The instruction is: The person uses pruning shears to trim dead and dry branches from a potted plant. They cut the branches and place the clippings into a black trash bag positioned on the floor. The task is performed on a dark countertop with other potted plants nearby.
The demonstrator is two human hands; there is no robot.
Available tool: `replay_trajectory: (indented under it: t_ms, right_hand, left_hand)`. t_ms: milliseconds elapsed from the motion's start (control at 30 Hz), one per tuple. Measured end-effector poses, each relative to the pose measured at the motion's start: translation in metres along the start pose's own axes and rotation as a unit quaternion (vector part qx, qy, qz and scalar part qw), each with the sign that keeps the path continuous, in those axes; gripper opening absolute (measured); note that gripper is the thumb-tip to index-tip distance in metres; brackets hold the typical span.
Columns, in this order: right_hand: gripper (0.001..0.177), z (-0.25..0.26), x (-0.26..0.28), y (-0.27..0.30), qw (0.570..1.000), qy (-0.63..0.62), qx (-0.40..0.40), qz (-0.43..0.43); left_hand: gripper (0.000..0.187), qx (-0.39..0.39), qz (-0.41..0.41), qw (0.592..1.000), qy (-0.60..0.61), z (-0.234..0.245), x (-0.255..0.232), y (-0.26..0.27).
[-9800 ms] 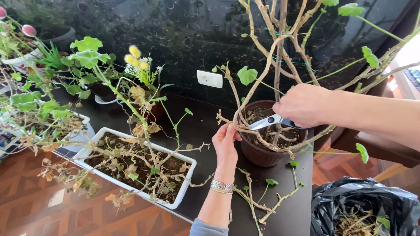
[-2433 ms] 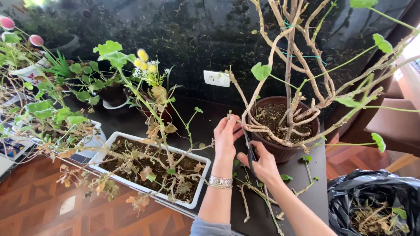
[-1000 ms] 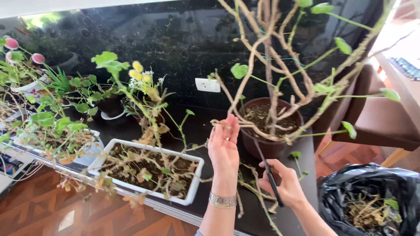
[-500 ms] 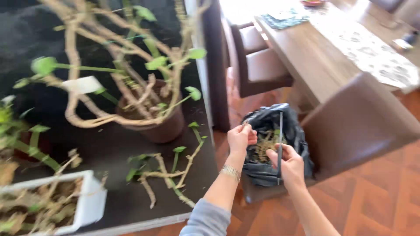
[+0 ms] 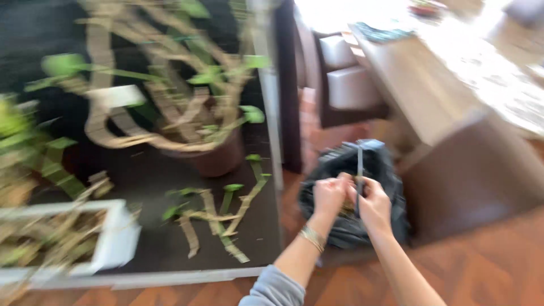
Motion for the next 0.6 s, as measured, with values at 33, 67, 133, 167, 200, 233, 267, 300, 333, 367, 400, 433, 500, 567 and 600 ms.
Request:
replay_trajectory:
  t_ms: [33, 67, 133, 167, 200, 233, 267, 300, 333, 367, 400, 433, 500, 567, 600]
  right_hand:
    - [0.046, -0.020, 0.011, 0.011, 0.999, -0.004, 0.031, 0.011]
    - [0.050, -0.039, 0.022, 0.024, 0.997, -0.045, 0.060, 0.031]
    - [0.055, -0.082, 0.040, 0.055, 0.988, -0.088, 0.118, 0.048]
    - [0.054, -0.102, 0.052, 0.064, 0.981, -0.094, 0.158, 0.056]
    - [0.053, -0.121, 0.064, 0.074, 0.973, -0.101, 0.197, 0.063]
    - [0.053, -0.136, 0.077, 0.083, 0.970, -0.100, 0.213, 0.070]
    - [0.054, -0.154, 0.089, 0.092, 0.949, -0.118, 0.286, 0.059]
    - [0.056, -0.171, 0.099, 0.101, 0.925, -0.135, 0.352, 0.042]
    - [0.056, -0.189, 0.109, 0.110, 0.922, -0.134, 0.361, 0.044]
    - [0.059, -0.204, 0.118, 0.118, 0.918, -0.111, 0.379, 0.033]
    - [0.062, -0.219, 0.127, 0.126, 0.914, -0.087, 0.396, 0.022]
    - [0.062, -0.230, 0.137, 0.134, 0.914, -0.085, 0.397, 0.021]
    - [0.061, -0.255, 0.159, 0.151, 0.906, -0.049, 0.420, 0.034]
    - [0.060, -0.278, 0.160, 0.156, 0.909, -0.066, 0.411, 0.030]
    - [0.059, -0.289, 0.161, 0.156, 0.910, -0.082, 0.406, 0.027]
  left_hand:
    - [0.023, -0.033, 0.000, 0.999, -0.005, 0.035, -0.023, 0.003]
    - [0.012, 0.024, 0.022, 0.996, 0.080, 0.065, -0.044, 0.009]
    - [0.013, 0.052, 0.043, 0.984, 0.163, 0.128, -0.062, 0.023]
    - [0.012, -0.010, 0.046, 0.979, 0.199, 0.156, -0.063, 0.022]
    - [0.013, -0.071, 0.048, 0.968, 0.235, 0.183, -0.063, 0.021]
    - [0.013, -0.087, 0.042, 0.967, 0.236, 0.222, -0.076, 0.030]
    - [0.012, -0.125, -0.015, 0.955, 0.269, 0.262, -0.091, 0.039]
    - [0.012, -0.156, -0.070, 0.939, 0.299, 0.299, -0.105, 0.048]
    - [0.012, -0.166, -0.072, 0.937, 0.298, 0.332, -0.110, 0.048]
    - [0.013, -0.239, -0.073, 0.922, 0.295, 0.364, -0.116, 0.047]
    - [0.014, -0.311, -0.072, 0.902, 0.290, 0.395, -0.121, 0.047]
    - [0.014, -0.312, -0.071, 0.902, 0.291, 0.414, -0.113, 0.035]
    - [0.017, -0.347, -0.046, 0.881, 0.317, 0.454, -0.098, 0.011]
    - [0.018, -0.328, -0.041, 0.880, 0.342, 0.477, -0.073, -0.024]
    - [0.020, -0.311, -0.037, 0.876, 0.367, 0.486, -0.061, -0.044]
Point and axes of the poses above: each hand's wrist, its own y-axis away from the middle knuckle, its own z-axis out of the back of the hand, x = y × z, the point moved 2 cm from there along -y, towards the middle knuckle, and after that the axes turned 7 degrees about x, right-handed, at the moved point
